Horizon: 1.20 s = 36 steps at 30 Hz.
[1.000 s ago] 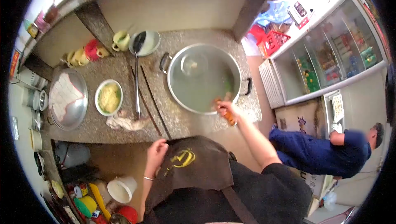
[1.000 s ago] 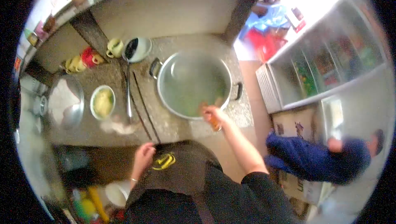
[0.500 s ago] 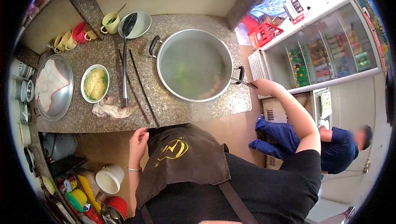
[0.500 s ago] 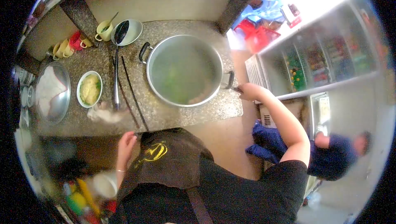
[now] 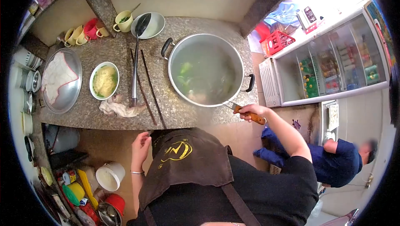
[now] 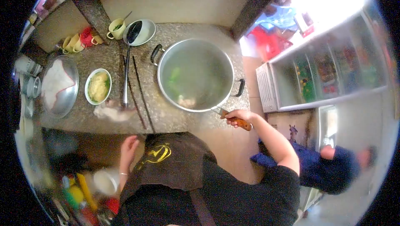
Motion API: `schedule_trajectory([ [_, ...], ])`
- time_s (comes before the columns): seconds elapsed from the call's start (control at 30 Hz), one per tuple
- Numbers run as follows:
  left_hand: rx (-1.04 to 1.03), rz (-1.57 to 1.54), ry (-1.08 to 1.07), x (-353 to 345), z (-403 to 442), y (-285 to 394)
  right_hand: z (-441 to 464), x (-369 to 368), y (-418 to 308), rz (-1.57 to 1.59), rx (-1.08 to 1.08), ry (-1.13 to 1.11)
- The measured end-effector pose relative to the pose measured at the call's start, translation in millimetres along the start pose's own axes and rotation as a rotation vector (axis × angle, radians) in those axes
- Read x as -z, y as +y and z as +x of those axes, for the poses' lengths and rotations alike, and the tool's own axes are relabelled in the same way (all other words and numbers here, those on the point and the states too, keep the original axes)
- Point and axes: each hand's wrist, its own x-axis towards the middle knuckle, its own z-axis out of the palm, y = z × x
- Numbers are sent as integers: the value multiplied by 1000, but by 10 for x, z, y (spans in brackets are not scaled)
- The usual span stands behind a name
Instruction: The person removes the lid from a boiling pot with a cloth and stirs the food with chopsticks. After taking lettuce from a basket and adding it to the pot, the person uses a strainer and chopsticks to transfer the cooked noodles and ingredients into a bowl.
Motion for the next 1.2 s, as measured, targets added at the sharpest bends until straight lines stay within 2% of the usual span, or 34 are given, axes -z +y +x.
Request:
schedule_trajectory([
  [0.13, 8, -25, -27, -73, 91, -24, 124, -267, 140, 388, 19, -81],
  [0.27, 21, -15, -90, -102, 161, 98, 204, -474, 241, 581, 123, -147],
  [0.3, 17, -13, -88, -121, 176, 127, 200, -540, 249, 580, 126, -148],
  [0.37, 21, -10, -99, -145, 215, 175, 179, -677, 229, 416, 235, 33],
  [0.4, 16, -9, -97, -151, 231, 172, 153, -747, 197, 416, 240, 32],
  [0.47, 17, -6, -113, -180, 257, 155, 96, -859, 133, 264, 296, 192],
  [0.57, -29, 81, -123, -197, 300, 175, 57, -939, 127, 227, 338, 292],
  [0.73, -69, 48, -159, -215, 324, 163, -48, -1103, 17, 166, 380, 475],
  [0.87, -47, 88, -233, -124, 330, 252, -63, -1266, -3, 253, 486, 481],
  [1.0, -78, 113, -272, 106, 351, 214, 90, -1391, 33, 211, 508, 568],
  [1.13, -106, 103, -197, 458, 286, 78, 264, -1599, 68, 265, 487, 575],
  [1.2, -97, 89, -188, 650, 221, -37, 337, -1714, 79, 389, 523, 556],
])
